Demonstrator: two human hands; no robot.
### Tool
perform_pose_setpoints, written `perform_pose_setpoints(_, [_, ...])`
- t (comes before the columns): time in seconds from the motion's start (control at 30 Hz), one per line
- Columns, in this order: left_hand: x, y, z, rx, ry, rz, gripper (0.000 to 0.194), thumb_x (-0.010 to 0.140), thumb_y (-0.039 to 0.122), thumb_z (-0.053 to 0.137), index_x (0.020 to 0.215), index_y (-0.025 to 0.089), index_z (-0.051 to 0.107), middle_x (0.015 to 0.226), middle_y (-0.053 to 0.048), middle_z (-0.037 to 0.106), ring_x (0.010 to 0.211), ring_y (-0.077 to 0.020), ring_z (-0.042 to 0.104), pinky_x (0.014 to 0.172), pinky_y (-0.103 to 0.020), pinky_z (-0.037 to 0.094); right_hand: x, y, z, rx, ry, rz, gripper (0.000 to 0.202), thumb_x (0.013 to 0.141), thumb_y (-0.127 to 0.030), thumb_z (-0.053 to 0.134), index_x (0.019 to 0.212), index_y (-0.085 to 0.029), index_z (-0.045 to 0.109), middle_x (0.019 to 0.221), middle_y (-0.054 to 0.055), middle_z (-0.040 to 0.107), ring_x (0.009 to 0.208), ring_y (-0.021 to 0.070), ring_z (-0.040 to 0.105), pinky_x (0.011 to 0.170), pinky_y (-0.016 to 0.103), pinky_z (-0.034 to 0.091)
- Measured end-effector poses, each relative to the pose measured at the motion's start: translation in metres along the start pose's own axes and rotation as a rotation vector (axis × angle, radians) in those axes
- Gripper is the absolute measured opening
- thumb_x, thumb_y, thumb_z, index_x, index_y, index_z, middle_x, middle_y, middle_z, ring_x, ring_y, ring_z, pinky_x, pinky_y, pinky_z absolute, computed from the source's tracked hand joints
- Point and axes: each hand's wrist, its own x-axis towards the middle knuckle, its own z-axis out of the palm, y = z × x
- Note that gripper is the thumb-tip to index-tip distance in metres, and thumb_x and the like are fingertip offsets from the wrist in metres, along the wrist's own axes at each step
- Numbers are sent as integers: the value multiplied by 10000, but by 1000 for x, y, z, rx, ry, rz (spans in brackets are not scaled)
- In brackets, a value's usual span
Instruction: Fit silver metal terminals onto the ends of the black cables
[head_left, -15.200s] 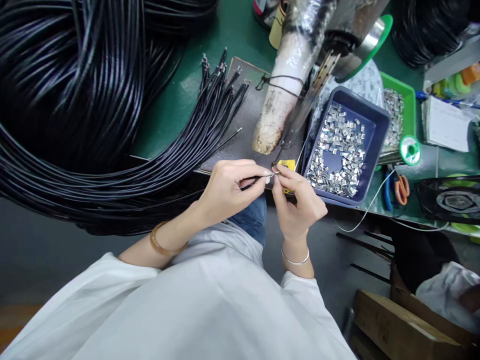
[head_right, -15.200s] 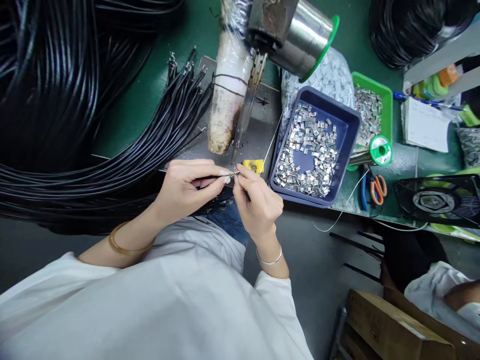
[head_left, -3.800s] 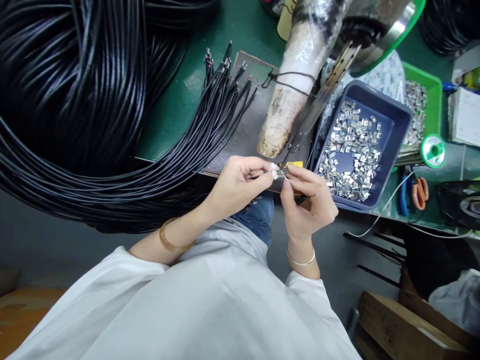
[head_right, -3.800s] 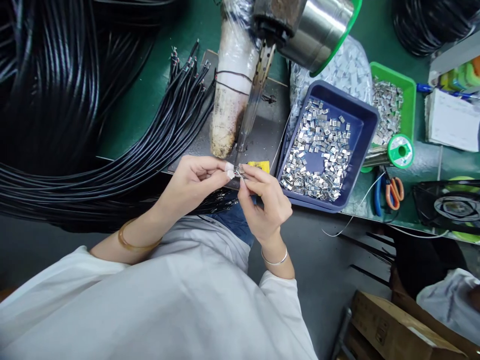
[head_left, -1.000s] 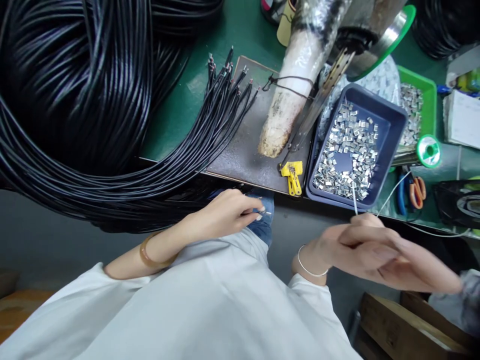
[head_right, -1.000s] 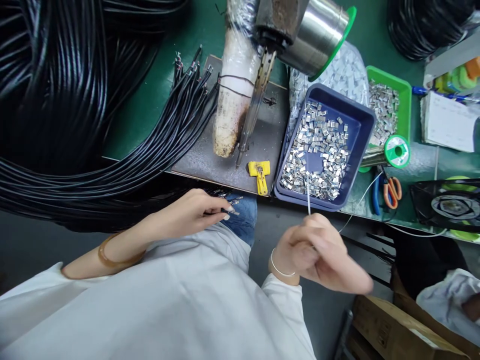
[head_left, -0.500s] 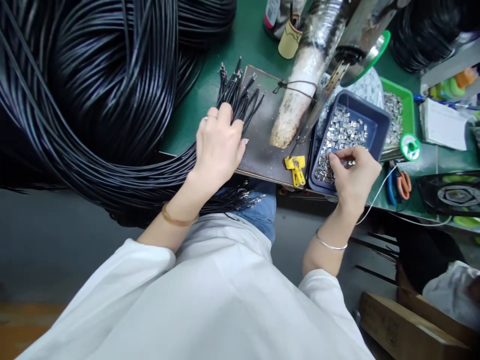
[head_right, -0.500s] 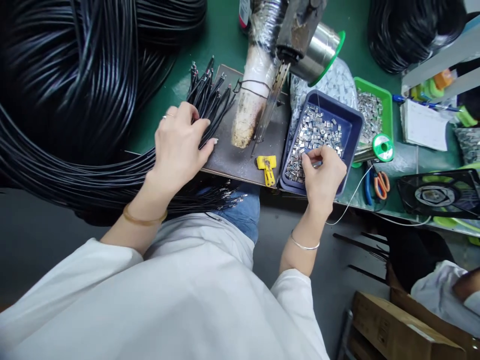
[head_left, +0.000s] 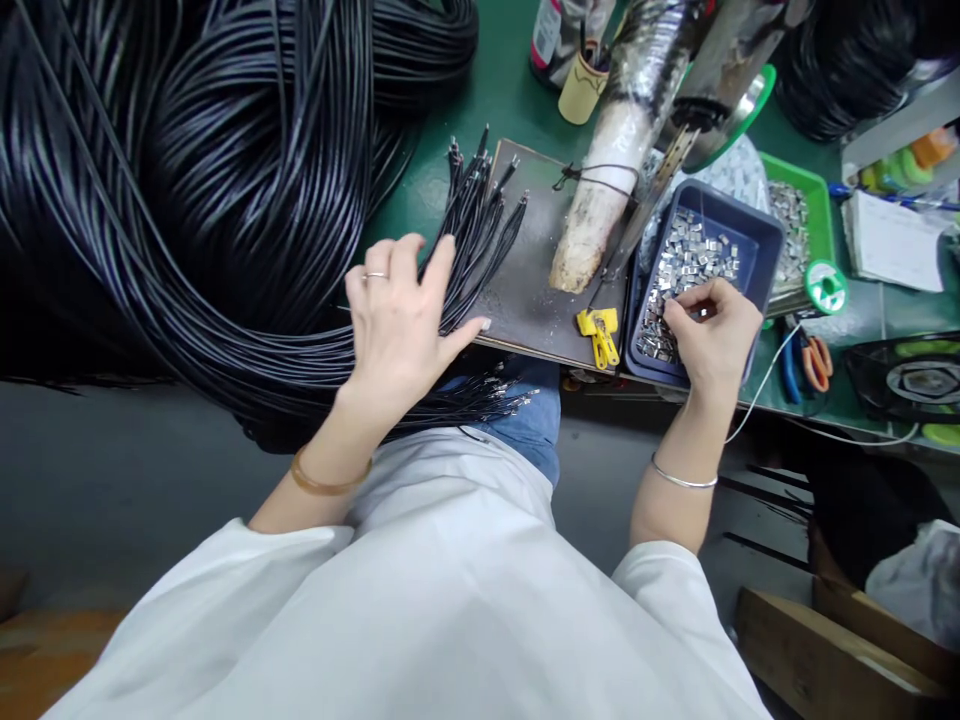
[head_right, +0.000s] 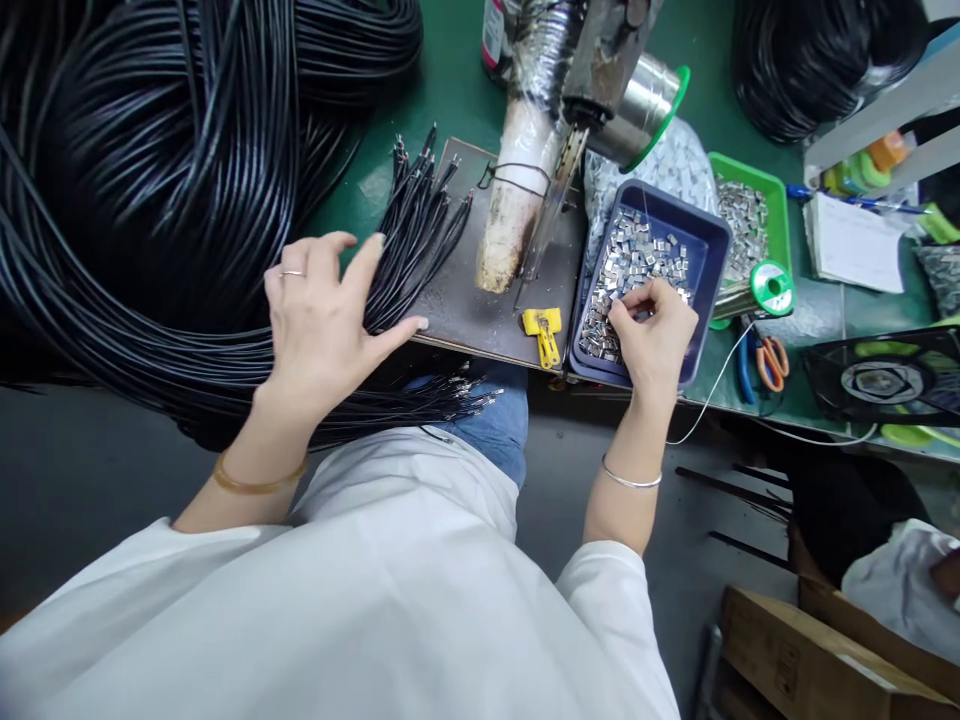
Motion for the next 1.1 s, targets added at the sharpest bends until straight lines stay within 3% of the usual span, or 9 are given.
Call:
perform_pose_setpoints(0.07, [-5,-7,-5,40,-99,-60,808,838,533,652,1504,161,387,1321,-218,578,1198,-415,571,962,-496,468,-1,2,1,-4,13,-12,76,672,-161,625,655,-225,587,666,-35,631,612,127,560,638,296,460])
perform_pose_setpoints(0.17, [-13,-22,-10,7,-191,-64,742,872,492,609,1501,149,417,1182,-178,665,1076,-362,662,919,-441,507,-2,2,0,19,1,-20,91,670,-145,628,651,-220,579,671,-34,632,604,117,551,639,291,451])
perform_pose_setpoints(0.3, [-33,-42,-18,-245,-71,49,509,901,389,597,1394,264,569,1237,-84,701,1127,-285,671,1009,-398,501,-3,0,-1,63,-6,3,111,669,-128,634,649,-219,575,670,-33,626,582,112,530,606,282,429])
perform_pose_setpoints(0.5, [-47,-55,-14,-260,-108,37,554,814,497,718,1325,302,627,1142,-68,734,1055,-312,686,949,-412,511,-4,0,-1,56,-3,-8,108,674,-135,644,644,-215,577,650,-41,612,571,104,506,603,277,407])
perform_pose_setpoints(0.6, [-43,-45,-11,-238,35,-8,441,844,471,695,1243,281,679,1071,-82,712,1023,-288,661,948,-415,489,-5,0,-1,43,-1,-12,89,688,-143,640,662,-206,582,654,-45,614,573,99,508,612,275,412])
perform_pose_setpoints(0.7, [-32,-19,-4,-233,207,52,231,904,365,630,1087,269,733,1008,-93,686,993,-268,622,958,-447,464,-5,0,-1,20,5,-15,93,694,-136,641,666,-201,581,645,-52,609,570,96,508,620,274,424])
perform_pose_setpoints(0.83, [1,27,16,-113,81,197,207,941,276,541,978,210,733,979,-109,685,992,-293,617,820,-428,491,-5,-1,-1,38,4,-8,112,700,-129,651,661,-203,577,648,-59,597,592,98,522,631,269,431])
perform_pose_setpoints(0.93, [27,51,34,-32,10,147,225,935,183,494,955,184,718,1081,-147,679,1017,-318,627,731,-405,486,-7,-1,-1,90,10,-28,126,701,-119,659,655,-206,581,652,-57,601,609,102,535,646,273,441])
perform_pose_setpoints(1.1, [42,54,52,-206,135,98,126,873,112,541,833,160,651,1028,-123,679,1013,-291,635,797,-386,493,-9,-3,-2,184,171,-43,114,730,-148,665,678,-204,580,683,-44,616,627,110,562,602,269,430])
